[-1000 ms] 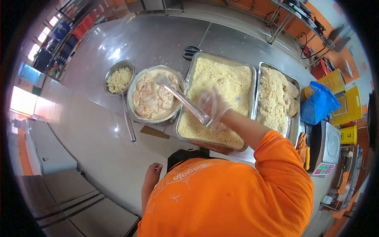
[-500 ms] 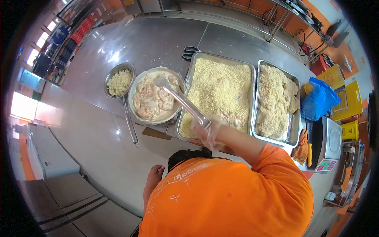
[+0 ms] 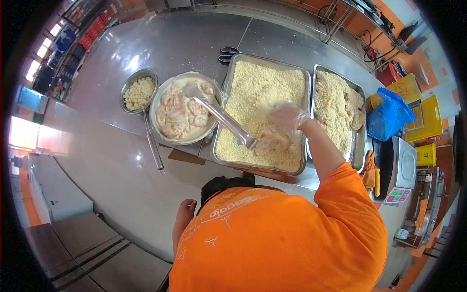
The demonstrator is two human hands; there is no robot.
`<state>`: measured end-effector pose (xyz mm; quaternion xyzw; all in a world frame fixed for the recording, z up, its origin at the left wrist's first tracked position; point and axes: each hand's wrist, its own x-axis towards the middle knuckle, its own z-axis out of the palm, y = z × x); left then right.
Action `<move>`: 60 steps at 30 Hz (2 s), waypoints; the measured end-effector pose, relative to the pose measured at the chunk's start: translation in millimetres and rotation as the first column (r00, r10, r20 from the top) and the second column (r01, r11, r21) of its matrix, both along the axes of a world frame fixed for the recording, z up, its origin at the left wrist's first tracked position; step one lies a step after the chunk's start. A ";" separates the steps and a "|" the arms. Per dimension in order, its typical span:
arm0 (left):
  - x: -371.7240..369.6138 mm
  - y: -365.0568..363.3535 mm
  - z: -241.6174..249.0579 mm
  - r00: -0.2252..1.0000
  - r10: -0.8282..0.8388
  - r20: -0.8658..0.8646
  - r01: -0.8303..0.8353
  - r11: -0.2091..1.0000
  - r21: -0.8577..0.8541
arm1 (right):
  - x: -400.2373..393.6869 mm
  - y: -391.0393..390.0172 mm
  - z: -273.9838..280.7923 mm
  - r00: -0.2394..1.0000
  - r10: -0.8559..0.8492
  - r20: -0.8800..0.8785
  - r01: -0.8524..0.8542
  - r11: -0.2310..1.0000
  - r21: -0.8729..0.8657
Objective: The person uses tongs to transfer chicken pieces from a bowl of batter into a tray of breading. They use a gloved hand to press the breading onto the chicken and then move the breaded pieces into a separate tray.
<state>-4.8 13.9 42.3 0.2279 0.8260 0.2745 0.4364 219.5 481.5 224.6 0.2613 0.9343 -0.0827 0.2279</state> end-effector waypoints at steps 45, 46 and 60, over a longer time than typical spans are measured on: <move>-17.4 46.9 56.3 0.970 -0.217 -0.111 0.215 0.976 -0.035 | 21.7 -83.9 26.6 0.976 0.194 -0.101 -0.130 0.885 0.447; -18.7 49.2 61.3 0.969 -0.215 -0.124 0.211 0.976 -0.046 | 20.8 -87.2 31.7 0.982 0.159 -0.102 -0.099 0.893 0.438; -27.9 39.3 49.9 0.978 -0.199 -0.069 0.194 0.979 -0.066 | 22.2 -139.2 -2.7 0.925 0.114 -0.361 -0.100 0.993 0.059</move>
